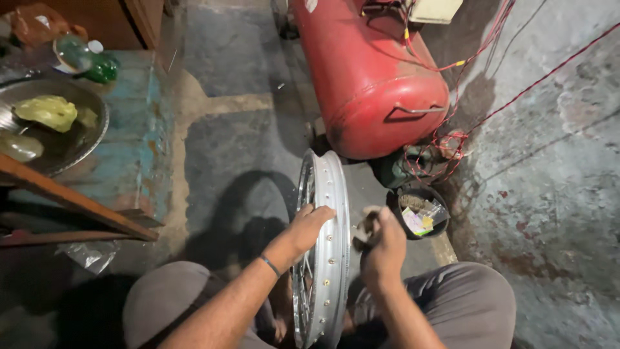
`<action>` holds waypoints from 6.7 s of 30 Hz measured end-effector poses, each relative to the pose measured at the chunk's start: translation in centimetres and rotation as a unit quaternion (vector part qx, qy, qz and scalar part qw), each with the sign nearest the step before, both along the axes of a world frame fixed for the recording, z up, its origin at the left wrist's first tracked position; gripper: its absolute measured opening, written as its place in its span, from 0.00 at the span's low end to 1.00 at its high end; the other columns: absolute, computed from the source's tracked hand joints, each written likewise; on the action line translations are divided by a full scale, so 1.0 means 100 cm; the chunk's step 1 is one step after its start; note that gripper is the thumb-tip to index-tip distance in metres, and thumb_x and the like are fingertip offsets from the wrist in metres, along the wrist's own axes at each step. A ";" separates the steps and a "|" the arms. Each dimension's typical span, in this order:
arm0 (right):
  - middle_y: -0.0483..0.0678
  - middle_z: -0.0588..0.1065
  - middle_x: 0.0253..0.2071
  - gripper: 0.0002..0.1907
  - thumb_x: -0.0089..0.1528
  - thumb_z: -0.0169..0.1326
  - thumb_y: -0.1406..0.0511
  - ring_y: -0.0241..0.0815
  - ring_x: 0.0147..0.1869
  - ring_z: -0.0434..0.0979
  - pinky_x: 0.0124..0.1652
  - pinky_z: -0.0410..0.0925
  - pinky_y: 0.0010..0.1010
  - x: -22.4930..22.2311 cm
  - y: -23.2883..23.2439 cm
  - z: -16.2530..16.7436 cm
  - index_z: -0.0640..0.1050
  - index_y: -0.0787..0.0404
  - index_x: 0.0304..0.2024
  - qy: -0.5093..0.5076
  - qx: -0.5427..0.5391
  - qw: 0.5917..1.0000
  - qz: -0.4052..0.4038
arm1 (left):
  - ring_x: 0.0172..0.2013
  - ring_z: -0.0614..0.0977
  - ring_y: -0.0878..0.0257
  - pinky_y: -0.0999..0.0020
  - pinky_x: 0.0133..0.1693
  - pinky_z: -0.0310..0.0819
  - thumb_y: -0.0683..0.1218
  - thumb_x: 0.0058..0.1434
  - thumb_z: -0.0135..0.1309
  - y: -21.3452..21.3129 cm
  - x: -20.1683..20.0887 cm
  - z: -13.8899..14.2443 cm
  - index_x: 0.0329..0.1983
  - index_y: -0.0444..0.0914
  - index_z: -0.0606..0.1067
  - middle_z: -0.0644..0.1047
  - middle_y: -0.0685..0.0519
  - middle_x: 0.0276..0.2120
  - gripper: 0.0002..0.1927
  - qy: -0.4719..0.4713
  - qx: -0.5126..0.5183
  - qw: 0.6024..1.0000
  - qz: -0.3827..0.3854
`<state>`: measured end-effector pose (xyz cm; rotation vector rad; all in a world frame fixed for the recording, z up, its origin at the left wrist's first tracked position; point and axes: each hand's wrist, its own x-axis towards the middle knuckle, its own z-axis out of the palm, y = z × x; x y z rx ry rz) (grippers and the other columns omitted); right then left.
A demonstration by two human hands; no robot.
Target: The person sits on the floor and inserts metal spokes into a bicycle wheel rim, then secures them with small fasteners. The person repeatedly picks up spokes and fasteners from the floor and attaches them to the rim by hand.
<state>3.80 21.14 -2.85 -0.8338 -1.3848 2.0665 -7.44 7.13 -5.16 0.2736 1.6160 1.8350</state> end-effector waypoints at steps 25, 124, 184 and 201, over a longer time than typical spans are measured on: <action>0.43 0.71 0.25 0.07 0.64 0.56 0.64 0.33 0.26 0.68 0.28 0.63 0.25 0.037 -0.043 0.004 0.73 0.60 0.39 -0.054 -0.028 0.998 0.030 | 0.32 0.81 0.60 0.63 0.36 0.77 0.53 0.58 0.52 -0.010 0.006 0.032 0.38 0.30 0.78 0.81 0.47 0.31 0.20 -0.104 0.009 0.994 -0.021; 0.42 0.74 0.29 0.16 0.67 0.53 0.66 0.30 0.25 0.65 0.26 0.62 0.22 -0.066 0.015 0.011 0.79 0.71 0.53 -0.019 -0.102 0.973 0.205 | 0.26 0.82 0.59 0.62 0.32 0.78 0.51 0.58 0.49 -0.005 0.006 0.035 0.39 0.31 0.79 0.80 0.48 0.28 0.19 -0.112 0.097 0.988 -0.035; 0.46 0.76 0.36 0.20 0.64 0.55 0.64 0.35 0.35 0.72 0.39 0.67 0.27 -0.034 0.006 0.004 0.75 0.63 0.57 -0.053 0.000 0.995 0.086 | 0.34 0.82 0.63 0.68 0.39 0.76 0.52 0.60 0.50 -0.005 0.008 0.041 0.40 0.30 0.81 0.83 0.48 0.34 0.21 -0.056 0.089 0.994 -0.037; 0.43 0.72 0.28 0.11 0.62 0.59 0.68 0.33 0.29 0.68 0.31 0.63 0.24 0.022 -0.031 0.017 0.73 0.63 0.45 -0.035 0.023 0.999 0.023 | 0.30 0.78 0.64 0.63 0.33 0.74 0.53 0.60 0.53 -0.005 0.006 0.033 0.34 0.27 0.79 0.79 0.49 0.28 0.21 0.000 -0.012 1.000 0.010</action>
